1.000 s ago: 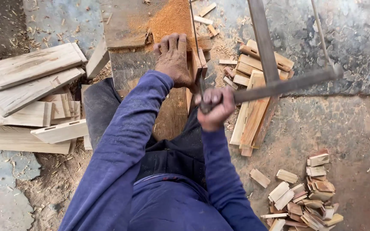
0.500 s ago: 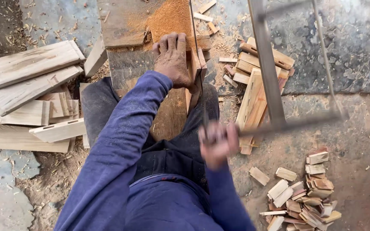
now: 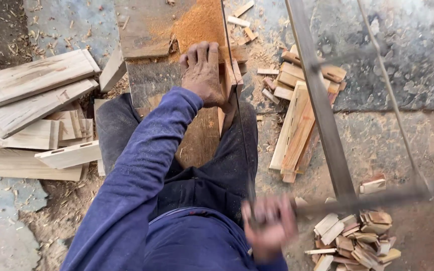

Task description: The person sits on the ground and uses a bow saw to cut a wooden plank placed on a wooden block. They hold the wood steady with their left hand and saw with their right hand, producing sawdust. The person repeats this process on multiple pieces of wood throughout the clip.

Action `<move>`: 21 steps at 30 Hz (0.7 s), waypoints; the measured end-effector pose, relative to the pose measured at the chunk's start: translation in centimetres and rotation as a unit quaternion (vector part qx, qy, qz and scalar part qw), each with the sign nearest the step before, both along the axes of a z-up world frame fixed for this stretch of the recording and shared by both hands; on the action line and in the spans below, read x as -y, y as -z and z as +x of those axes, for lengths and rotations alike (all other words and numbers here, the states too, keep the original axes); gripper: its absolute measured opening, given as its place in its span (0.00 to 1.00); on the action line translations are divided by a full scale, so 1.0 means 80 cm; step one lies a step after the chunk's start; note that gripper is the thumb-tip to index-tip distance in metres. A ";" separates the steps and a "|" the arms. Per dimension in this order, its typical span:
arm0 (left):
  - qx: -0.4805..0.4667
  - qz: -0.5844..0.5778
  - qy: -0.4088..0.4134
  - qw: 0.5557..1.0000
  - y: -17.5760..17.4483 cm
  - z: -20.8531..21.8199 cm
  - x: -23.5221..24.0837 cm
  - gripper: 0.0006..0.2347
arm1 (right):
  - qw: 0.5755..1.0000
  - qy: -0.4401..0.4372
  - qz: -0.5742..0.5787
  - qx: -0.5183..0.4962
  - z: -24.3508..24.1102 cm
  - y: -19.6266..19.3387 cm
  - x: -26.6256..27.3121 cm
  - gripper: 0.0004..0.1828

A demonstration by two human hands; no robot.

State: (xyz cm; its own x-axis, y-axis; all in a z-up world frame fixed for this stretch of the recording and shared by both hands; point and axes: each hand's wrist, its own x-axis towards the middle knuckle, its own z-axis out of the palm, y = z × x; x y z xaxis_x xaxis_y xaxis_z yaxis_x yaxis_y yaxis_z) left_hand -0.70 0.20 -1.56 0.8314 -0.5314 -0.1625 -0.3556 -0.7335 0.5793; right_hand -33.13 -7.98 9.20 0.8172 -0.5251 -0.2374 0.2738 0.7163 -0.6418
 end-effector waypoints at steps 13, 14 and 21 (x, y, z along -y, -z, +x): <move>0.001 -0.016 -0.009 1.000 0.007 -0.001 -0.002 0.64 | 0.996 0.022 -0.007 -0.084 -0.030 -0.056 -0.002 0.15; 0.011 -0.011 -0.011 1.000 0.009 -0.002 -0.001 0.63 | 0.994 0.030 -0.004 -0.107 -0.036 -0.061 -0.001 0.13; 0.076 -0.028 -0.021 0.997 0.050 -0.007 0.004 0.58 | 0.998 -0.008 0.016 -0.068 0.211 0.090 0.042 0.21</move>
State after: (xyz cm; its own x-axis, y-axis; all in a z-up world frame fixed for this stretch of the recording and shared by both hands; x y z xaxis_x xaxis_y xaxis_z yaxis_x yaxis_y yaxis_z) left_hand -1.24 -0.10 -5.59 0.8654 -0.5010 -0.0045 -0.4125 -0.7175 0.5613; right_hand -16.28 -11.35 1.99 0.7840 -0.5031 -0.3636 0.1742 0.7405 -0.6491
